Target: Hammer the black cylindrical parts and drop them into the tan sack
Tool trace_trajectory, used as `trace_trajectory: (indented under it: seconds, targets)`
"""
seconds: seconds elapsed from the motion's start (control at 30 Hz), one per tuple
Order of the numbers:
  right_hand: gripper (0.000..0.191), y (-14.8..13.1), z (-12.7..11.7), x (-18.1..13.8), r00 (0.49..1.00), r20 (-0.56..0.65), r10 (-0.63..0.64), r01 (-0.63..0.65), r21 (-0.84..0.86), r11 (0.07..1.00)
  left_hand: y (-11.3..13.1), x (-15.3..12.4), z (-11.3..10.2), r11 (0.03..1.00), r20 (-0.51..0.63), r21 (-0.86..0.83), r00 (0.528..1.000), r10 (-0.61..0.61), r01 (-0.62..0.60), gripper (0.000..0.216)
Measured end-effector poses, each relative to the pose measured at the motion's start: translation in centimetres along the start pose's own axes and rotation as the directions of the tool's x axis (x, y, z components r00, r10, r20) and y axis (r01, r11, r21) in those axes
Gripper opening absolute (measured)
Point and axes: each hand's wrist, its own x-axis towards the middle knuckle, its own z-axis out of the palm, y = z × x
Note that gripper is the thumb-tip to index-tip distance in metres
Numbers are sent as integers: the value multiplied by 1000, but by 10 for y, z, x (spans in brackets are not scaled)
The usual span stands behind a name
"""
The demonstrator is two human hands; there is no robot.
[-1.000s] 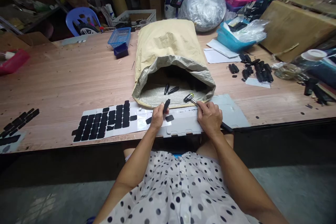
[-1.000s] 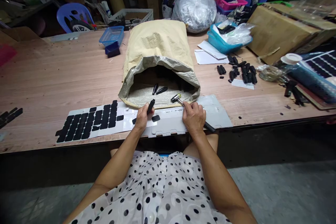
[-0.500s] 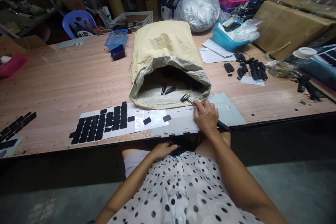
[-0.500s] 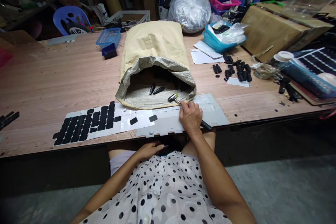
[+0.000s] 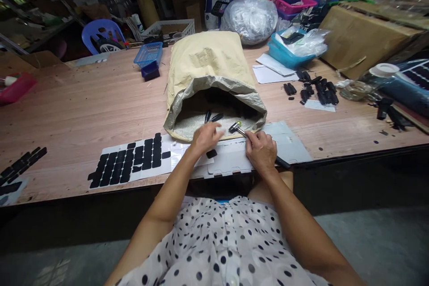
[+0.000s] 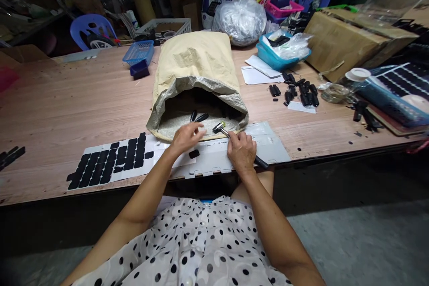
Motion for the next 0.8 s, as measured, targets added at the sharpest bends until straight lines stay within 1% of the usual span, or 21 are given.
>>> trace_trajectory:
  seconds: [0.03,0.07,0.1,0.17,0.23,0.33,0.47,0.57,0.7,0.8]
  targets:
    - [29,0,0,0,1000,1,0,0,2,1000,-1,18,1,994,-126,98,991,-44,56,27]
    - [28,0,0,0,1000,2,-1,1,4,1000,-3,34,4,979,-205,170,976,-73,109,25]
    - [28,-1,0,0,1000,4,-2,2,5,1000,-4,47,7,963,-245,225,965,-91,148,23]
    - [29,-1,1,0,1000,7,-1,1,6,1000,-8,62,12,937,-241,299,965,-107,179,17]
    - [29,-2,1,1,1000,10,5,-5,5,1000,-12,65,16,926,-215,335,971,-107,176,12]
    - [29,-2,1,0,1000,20,10,-10,1,1000,-17,54,18,941,-207,302,974,-89,150,11]
    - [29,-3,-1,1,999,46,17,-17,-10,1000,-22,23,18,989,-188,123,981,-55,79,13]
    - [30,-3,-2,1,998,50,25,-25,-3,1000,-25,-2,22,1000,-175,6,985,-5,7,11]
    - [30,-3,-4,2,999,46,28,-29,21,999,-27,-27,34,999,-167,-34,986,12,-18,9]
    - [31,-4,-6,3,998,48,33,-34,26,999,-28,-36,42,999,-164,-41,986,7,-14,12]
